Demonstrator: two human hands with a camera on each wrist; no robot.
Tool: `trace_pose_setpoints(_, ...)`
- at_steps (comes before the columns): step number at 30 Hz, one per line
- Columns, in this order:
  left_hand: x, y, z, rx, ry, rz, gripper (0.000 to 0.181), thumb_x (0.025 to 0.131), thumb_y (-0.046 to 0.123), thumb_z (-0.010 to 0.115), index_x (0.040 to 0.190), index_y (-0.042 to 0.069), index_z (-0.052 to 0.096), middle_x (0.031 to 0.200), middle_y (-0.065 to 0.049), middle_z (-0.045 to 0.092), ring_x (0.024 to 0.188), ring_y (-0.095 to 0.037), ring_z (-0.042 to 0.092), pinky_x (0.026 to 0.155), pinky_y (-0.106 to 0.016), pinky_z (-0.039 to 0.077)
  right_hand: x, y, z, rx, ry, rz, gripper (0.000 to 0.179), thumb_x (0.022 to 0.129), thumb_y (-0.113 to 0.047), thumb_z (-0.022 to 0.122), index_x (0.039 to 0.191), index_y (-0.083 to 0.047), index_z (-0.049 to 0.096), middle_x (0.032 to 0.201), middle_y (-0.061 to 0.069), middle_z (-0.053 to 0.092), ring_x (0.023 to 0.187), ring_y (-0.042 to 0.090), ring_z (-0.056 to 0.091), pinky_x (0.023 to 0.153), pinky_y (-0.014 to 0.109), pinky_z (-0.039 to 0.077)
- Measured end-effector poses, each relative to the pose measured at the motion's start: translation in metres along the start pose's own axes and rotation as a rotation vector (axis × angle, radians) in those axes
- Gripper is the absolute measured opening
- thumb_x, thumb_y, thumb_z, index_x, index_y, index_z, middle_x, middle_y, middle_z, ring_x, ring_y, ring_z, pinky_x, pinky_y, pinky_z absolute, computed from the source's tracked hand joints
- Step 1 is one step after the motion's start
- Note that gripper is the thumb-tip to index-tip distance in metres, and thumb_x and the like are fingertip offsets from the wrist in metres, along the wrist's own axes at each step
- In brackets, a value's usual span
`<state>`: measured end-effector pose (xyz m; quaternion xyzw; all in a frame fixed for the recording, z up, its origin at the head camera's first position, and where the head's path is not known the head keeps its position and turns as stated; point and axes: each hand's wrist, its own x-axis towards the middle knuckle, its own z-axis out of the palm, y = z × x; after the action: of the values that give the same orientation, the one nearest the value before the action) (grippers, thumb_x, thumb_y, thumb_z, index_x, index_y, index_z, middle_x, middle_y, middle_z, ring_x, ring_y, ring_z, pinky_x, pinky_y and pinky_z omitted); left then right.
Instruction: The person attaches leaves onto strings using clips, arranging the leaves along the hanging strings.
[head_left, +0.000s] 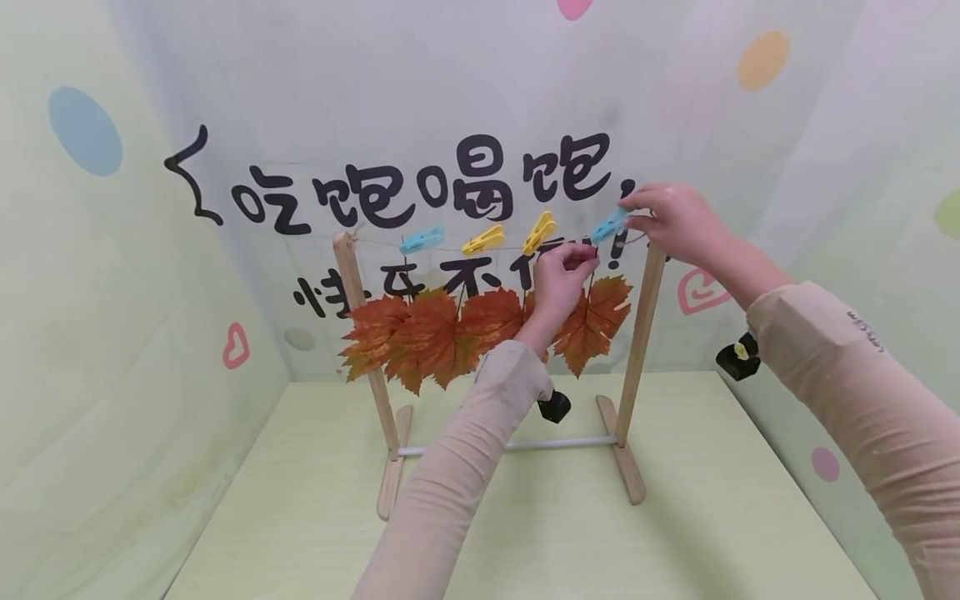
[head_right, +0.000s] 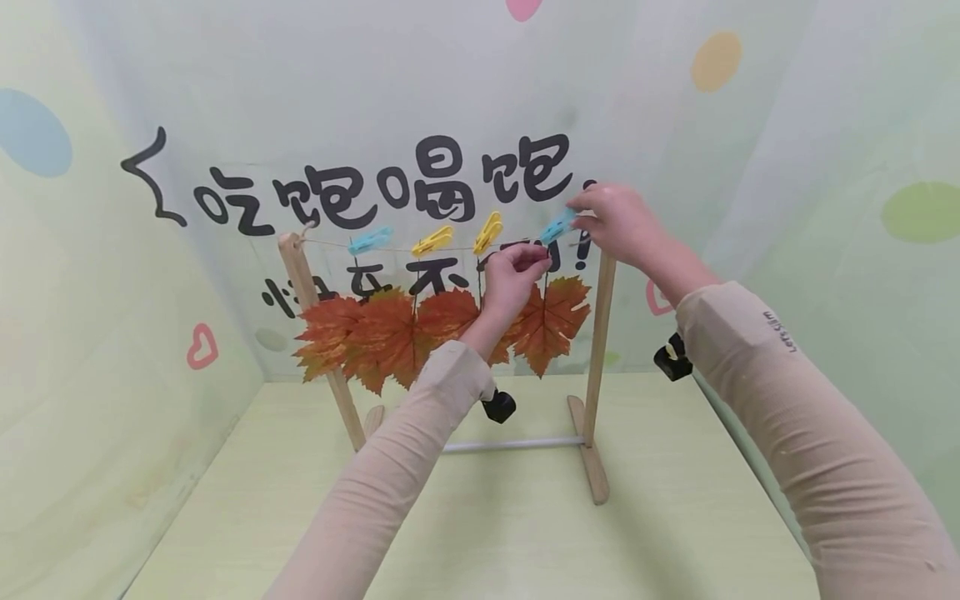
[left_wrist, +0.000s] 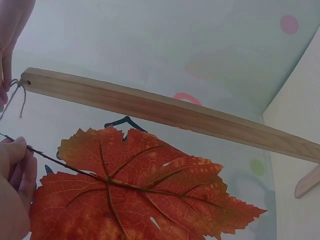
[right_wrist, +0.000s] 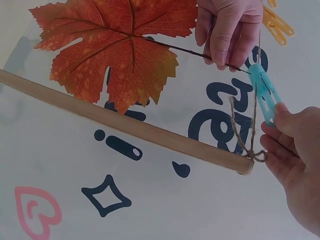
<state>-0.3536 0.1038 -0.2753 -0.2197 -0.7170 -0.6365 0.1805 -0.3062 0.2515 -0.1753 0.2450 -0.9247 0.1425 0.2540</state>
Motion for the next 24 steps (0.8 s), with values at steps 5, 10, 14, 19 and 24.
trace_pose_setpoints(5,0.0001,0.0,0.0001,-0.011,-0.004,-0.012,0.016,0.081,0.009,0.067,0.096,0.002,0.069,0.091,-0.009,0.068,0.076,-0.013,0.063,0.071,-0.015,0.051,0.0006,0.0023,0.0006,-0.006,-0.003,-0.019,0.027,0.083,0.002,0.061,0.109,0.009,0.061,0.105,0.024,0.062,0.095,0.035,0.058,0.08,0.045,0.049)
trace_pose_setpoints(10,-0.0006,0.0,-0.0002,0.0,-0.004,0.0,0.016,0.082,0.01,0.067,0.096,0.002,0.069,0.091,-0.009,0.068,0.076,-0.013,0.063,0.071,-0.015,0.051,-0.0002,0.0016,-0.0008,-0.013,-0.026,-0.012,0.029,0.085,-0.001,0.06,0.112,0.009,0.059,0.108,0.025,0.061,0.097,0.036,0.057,0.081,0.046,0.048)
trace_pose_setpoints(14,-0.0006,-0.0014,-0.0001,0.008,0.005,0.01,0.015,0.081,0.011,0.067,0.094,0.003,0.069,0.09,-0.009,0.068,0.076,-0.012,0.063,0.07,-0.015,0.051,-0.0009,0.0008,-0.0003,-0.027,-0.036,-0.002,0.032,0.086,-0.005,0.06,0.115,0.009,0.058,0.109,0.026,0.06,0.096,0.036,0.057,0.08,0.045,0.047)
trace_pose_setpoints(19,-0.0013,-0.002,0.0001,0.006,0.009,0.024,0.016,0.081,0.01,0.067,0.095,0.001,0.069,0.09,-0.01,0.068,0.076,-0.014,0.063,0.07,-0.015,0.051,-0.0014,0.0013,0.0021,-0.027,-0.022,0.004,0.034,0.086,-0.005,0.061,0.116,0.009,0.057,0.108,0.025,0.061,0.093,0.035,0.058,0.079,0.045,0.048)
trace_pose_setpoints(24,-0.0022,-0.0016,-0.0005,0.002,-0.003,0.025,0.017,0.081,0.01,0.067,0.096,0.0,0.068,0.09,-0.01,0.069,0.076,-0.014,0.063,0.071,-0.016,0.051,-0.0024,0.0019,0.004,-0.014,0.002,0.003,0.037,0.085,-0.006,0.062,0.118,0.009,0.055,0.109,0.025,0.06,0.092,0.034,0.057,0.077,0.044,0.048)
